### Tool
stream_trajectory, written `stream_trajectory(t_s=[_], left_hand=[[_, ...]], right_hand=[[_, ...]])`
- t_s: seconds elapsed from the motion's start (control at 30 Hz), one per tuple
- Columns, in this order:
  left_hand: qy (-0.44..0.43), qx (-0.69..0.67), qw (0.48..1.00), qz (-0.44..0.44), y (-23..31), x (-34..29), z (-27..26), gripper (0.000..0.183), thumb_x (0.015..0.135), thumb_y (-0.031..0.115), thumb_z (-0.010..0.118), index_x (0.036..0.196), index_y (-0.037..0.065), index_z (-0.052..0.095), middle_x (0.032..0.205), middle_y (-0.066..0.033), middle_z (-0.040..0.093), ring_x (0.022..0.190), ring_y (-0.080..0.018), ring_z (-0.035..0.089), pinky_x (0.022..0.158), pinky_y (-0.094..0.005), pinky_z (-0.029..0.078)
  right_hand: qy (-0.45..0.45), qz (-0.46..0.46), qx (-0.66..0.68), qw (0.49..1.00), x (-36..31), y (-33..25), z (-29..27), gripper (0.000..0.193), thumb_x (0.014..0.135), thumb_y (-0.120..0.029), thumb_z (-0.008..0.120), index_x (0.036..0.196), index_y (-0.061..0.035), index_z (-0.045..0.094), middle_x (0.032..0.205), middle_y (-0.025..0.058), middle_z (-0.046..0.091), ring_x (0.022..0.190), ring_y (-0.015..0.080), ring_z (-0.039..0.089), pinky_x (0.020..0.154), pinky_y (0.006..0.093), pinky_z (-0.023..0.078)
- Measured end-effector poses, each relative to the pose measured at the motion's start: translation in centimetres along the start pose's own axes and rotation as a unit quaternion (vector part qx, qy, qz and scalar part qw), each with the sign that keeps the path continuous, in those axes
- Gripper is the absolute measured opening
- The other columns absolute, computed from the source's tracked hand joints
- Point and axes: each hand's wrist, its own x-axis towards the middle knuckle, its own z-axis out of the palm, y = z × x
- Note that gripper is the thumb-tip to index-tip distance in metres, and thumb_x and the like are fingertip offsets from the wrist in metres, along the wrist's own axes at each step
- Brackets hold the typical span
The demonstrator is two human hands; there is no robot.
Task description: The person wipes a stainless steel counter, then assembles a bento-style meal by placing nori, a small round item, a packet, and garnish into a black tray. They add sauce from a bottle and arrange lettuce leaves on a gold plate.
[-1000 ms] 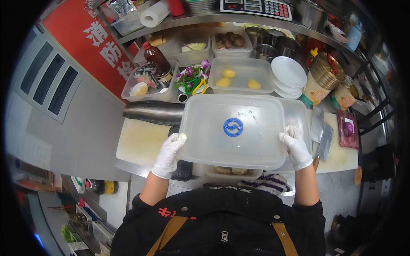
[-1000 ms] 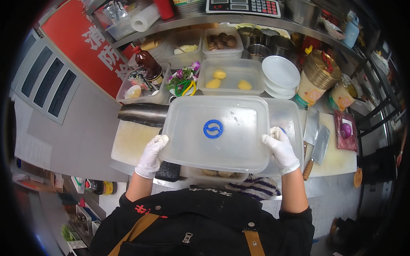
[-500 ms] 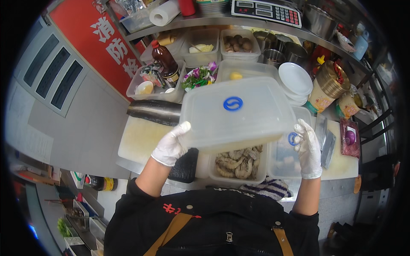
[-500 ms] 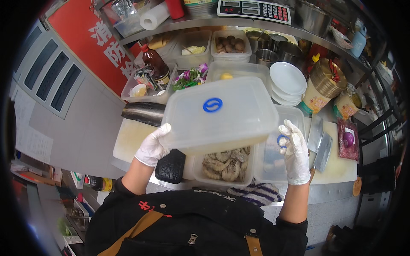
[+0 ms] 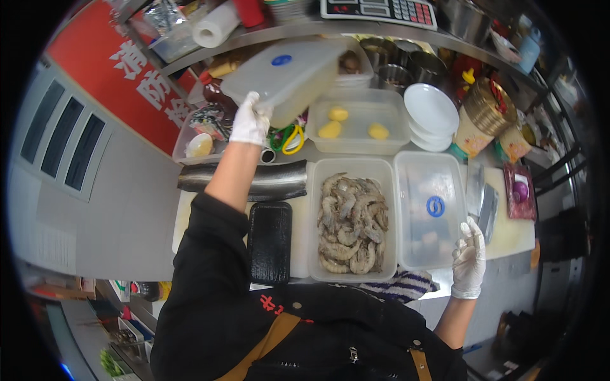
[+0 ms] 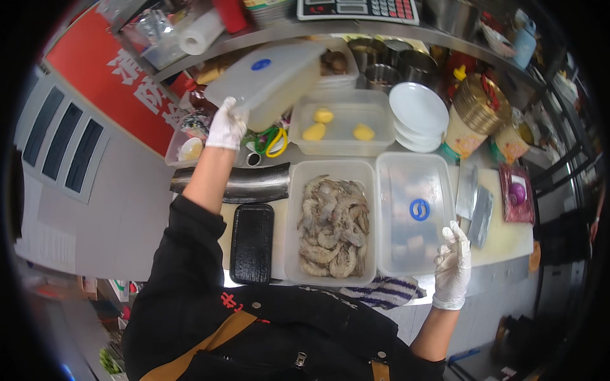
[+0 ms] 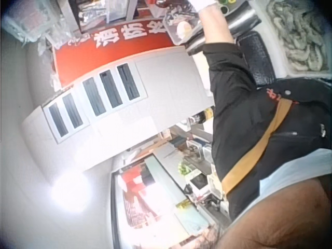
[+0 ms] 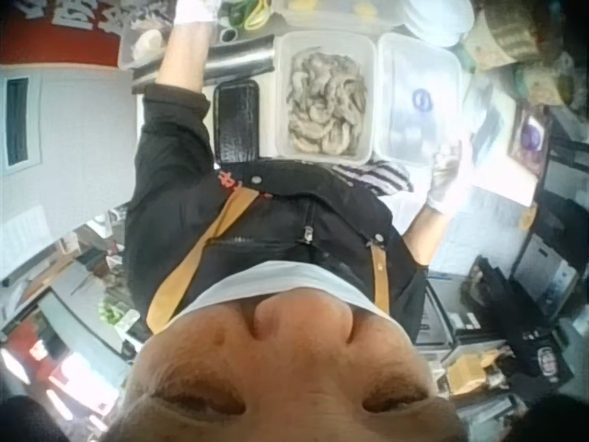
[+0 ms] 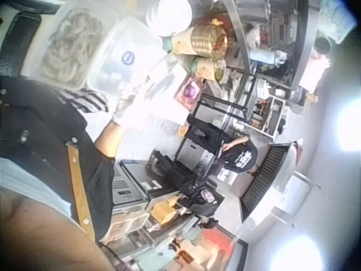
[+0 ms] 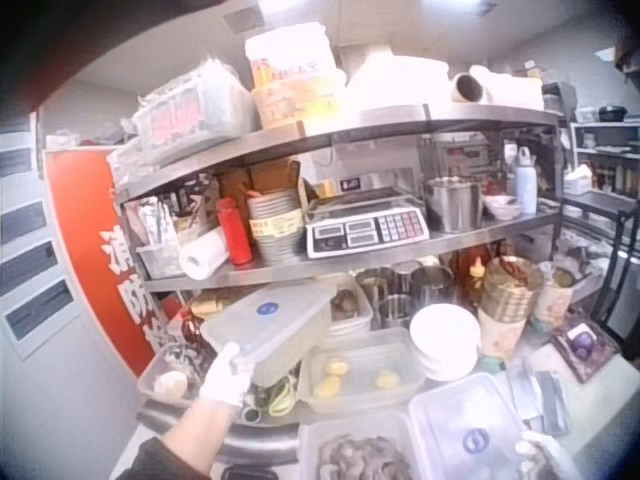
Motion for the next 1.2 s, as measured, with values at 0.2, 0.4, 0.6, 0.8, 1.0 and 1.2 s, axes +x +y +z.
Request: stream_trajectory(t_s=[0.2,0.4,0.6,0.8,1.0,1.2], left_hand=[[0.030,-0.013,0.999,-0.023,-2.2,13.3,2.3,0.031,0.098,0.023,0.061,0.121,0.004,0.054,0.110,-0.0147,0.060,0.102,-0.0299,0.061,0.095,-0.0432,0.054],[0.086,0.008,0.993,-0.080,-1.7,16.0,6.5,0.043,0.096,0.035,0.066,0.124,0.004,0.055,0.134,-0.0189,0.051,0.123,-0.0329,0.052,0.108,-0.0523,0.044],[-0.160,0.151,0.963,-0.153,-5.1,5.1,4.4,0.022,0.093,0.026,0.072,0.101,0.008,0.064,0.099,-0.0125,0.069,0.090,-0.0281,0.068,0.084,-0.0445,0.058],[-0.248,0.488,0.836,0.046,-10.9,-16.3,-4.3,0.061,0.094,0.019,0.066,0.146,-0.001,0.042,0.150,-0.0145,0.046,0.138,-0.0219,0.044,0.115,-0.0353,0.033],[-0.214,0.581,0.776,0.119,-14.3,-24.8,-9.6,0.079,0.094,0.005,0.051,0.157,-0.002,0.005,0.165,-0.0226,0.009,0.153,-0.0311,0.013,0.123,-0.0343,0.011],[-0.143,0.603,0.782,0.066,-14.8,-24.9,-10.7,0.074,0.098,0.006,0.045,0.160,0.007,0.006,0.158,-0.0225,0.032,0.141,-0.0316,0.042,0.112,-0.0324,0.033]], right_hand=[[0.101,-0.020,-0.029,0.994,-1.9,-0.5,-1.1,0.049,0.102,-0.028,0.055,0.142,0.0011,0.048,0.117,0.0054,0.064,0.080,0.0055,0.057,0.060,0.0159,0.047],[0.111,-0.061,-0.182,0.975,-1.9,1.0,-2.9,0.054,0.097,-0.027,0.063,0.139,0.0033,0.048,0.117,0.0088,0.067,0.094,0.0131,0.063,0.076,0.0240,0.051],[0.130,-0.166,-0.731,0.649,2.8,2.7,-7.1,0.041,0.093,-0.024,0.067,0.124,0.0014,0.061,0.107,0.0184,0.067,0.098,0.0320,0.064,0.085,0.0412,0.051],[0.094,0.015,-0.669,0.737,3.1,0.4,-9.5,0.024,0.093,-0.022,0.065,0.100,0.0008,0.067,0.083,0.0223,0.067,0.077,0.0341,0.065,0.073,0.0404,0.049],[0.050,0.036,-0.725,0.686,2.8,0.2,-10.6,0.033,0.097,-0.031,0.057,0.101,0.0015,0.063,0.086,0.0268,0.065,0.081,0.0439,0.063,0.073,0.0455,0.048],[0.023,-0.045,-0.701,0.711,3.9,0.7,-12.2,0.030,0.096,-0.026,0.059,0.101,0.0037,0.062,0.090,0.0245,0.068,0.083,0.0416,0.067,0.075,0.0467,0.050]])
